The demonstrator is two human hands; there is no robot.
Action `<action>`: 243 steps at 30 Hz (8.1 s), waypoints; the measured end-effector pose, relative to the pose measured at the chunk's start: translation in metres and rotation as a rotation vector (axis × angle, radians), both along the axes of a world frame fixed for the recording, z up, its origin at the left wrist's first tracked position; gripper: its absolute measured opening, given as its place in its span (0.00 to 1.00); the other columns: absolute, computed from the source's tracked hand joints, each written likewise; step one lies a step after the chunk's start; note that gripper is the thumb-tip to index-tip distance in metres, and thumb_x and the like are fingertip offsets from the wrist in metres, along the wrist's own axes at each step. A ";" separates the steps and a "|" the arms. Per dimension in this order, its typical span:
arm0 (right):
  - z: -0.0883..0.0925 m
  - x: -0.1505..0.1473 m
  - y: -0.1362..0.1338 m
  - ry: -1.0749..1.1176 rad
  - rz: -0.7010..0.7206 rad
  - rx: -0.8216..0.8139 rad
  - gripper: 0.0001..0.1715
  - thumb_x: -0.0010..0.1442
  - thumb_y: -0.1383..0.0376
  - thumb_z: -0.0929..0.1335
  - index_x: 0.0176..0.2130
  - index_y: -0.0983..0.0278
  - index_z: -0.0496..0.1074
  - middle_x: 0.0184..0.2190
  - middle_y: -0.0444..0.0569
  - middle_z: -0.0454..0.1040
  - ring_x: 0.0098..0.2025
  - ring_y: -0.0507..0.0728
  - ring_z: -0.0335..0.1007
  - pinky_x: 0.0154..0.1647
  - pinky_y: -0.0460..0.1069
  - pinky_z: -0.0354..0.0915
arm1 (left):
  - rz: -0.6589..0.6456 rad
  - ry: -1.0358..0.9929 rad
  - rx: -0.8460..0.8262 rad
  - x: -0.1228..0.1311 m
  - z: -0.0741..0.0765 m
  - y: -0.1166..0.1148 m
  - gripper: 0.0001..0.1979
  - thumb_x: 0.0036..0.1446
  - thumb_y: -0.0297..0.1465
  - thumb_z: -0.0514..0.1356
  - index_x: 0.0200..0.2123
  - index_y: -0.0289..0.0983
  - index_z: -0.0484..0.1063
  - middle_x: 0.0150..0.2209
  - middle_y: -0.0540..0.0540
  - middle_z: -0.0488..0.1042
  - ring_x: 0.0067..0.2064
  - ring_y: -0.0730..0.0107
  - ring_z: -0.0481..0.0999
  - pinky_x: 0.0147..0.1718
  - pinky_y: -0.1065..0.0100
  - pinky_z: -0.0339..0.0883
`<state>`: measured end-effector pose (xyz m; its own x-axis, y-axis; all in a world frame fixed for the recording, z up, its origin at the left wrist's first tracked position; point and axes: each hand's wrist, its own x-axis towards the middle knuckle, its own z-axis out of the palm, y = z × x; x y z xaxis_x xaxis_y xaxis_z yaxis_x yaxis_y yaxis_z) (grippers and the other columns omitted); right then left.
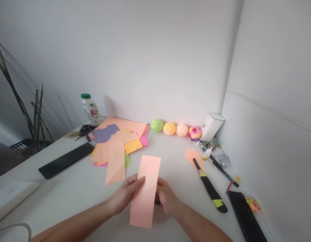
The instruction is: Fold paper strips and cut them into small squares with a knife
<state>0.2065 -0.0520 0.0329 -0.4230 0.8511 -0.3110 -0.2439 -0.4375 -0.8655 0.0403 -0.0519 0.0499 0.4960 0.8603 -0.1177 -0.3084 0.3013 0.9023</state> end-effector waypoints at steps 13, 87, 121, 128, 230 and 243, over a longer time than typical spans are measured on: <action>-0.003 -0.007 -0.002 0.063 0.129 -0.055 0.12 0.43 0.64 0.74 0.31 0.63 0.73 0.22 0.42 0.68 0.23 0.50 0.59 0.27 0.48 0.54 | 0.189 0.034 -0.163 0.001 0.001 0.003 0.21 0.50 0.50 0.63 0.28 0.36 0.69 0.24 0.46 0.75 0.25 0.66 0.73 0.25 0.68 0.65; -0.010 0.010 -0.004 -0.114 0.120 0.293 0.23 0.62 0.50 0.65 0.54 0.52 0.67 0.51 0.51 0.70 0.50 0.59 0.66 0.47 0.53 0.64 | 0.354 0.049 -0.055 -0.014 -0.016 0.028 0.15 0.53 0.40 0.62 0.37 0.38 0.63 0.31 0.48 0.73 0.32 0.64 0.75 0.28 0.65 0.70; -0.010 0.007 -0.005 -0.150 0.073 0.266 0.24 0.60 0.48 0.65 0.52 0.54 0.68 0.44 0.51 0.73 0.41 0.58 0.68 0.42 0.53 0.65 | 0.144 -0.066 -0.131 -0.015 -0.009 0.029 0.12 0.55 0.39 0.62 0.34 0.35 0.72 0.34 0.42 0.78 0.34 0.62 0.77 0.32 0.65 0.69; -0.018 0.008 -0.005 -0.121 0.079 0.224 0.25 0.57 0.45 0.67 0.49 0.54 0.70 0.29 0.45 0.67 0.28 0.54 0.64 0.27 0.49 0.64 | 0.184 -0.087 -0.260 -0.013 -0.001 0.030 0.13 0.48 0.38 0.67 0.31 0.34 0.72 0.29 0.43 0.76 0.29 0.63 0.76 0.29 0.65 0.68; -0.012 0.008 -0.005 -0.331 0.048 0.379 0.26 0.62 0.47 0.62 0.54 0.56 0.66 0.51 0.54 0.70 0.51 0.62 0.67 0.45 0.55 0.68 | 0.185 -0.018 -0.112 -0.014 0.001 0.025 0.13 0.53 0.40 0.63 0.32 0.35 0.73 0.32 0.43 0.77 0.32 0.62 0.77 0.31 0.65 0.69; -0.015 0.008 -0.005 -0.295 0.049 0.357 0.24 0.63 0.49 0.63 0.54 0.55 0.65 0.52 0.53 0.70 0.52 0.61 0.66 0.45 0.54 0.67 | 0.175 -0.034 -0.108 -0.014 -0.001 0.026 0.13 0.54 0.40 0.62 0.33 0.35 0.72 0.32 0.43 0.77 0.33 0.61 0.77 0.31 0.64 0.68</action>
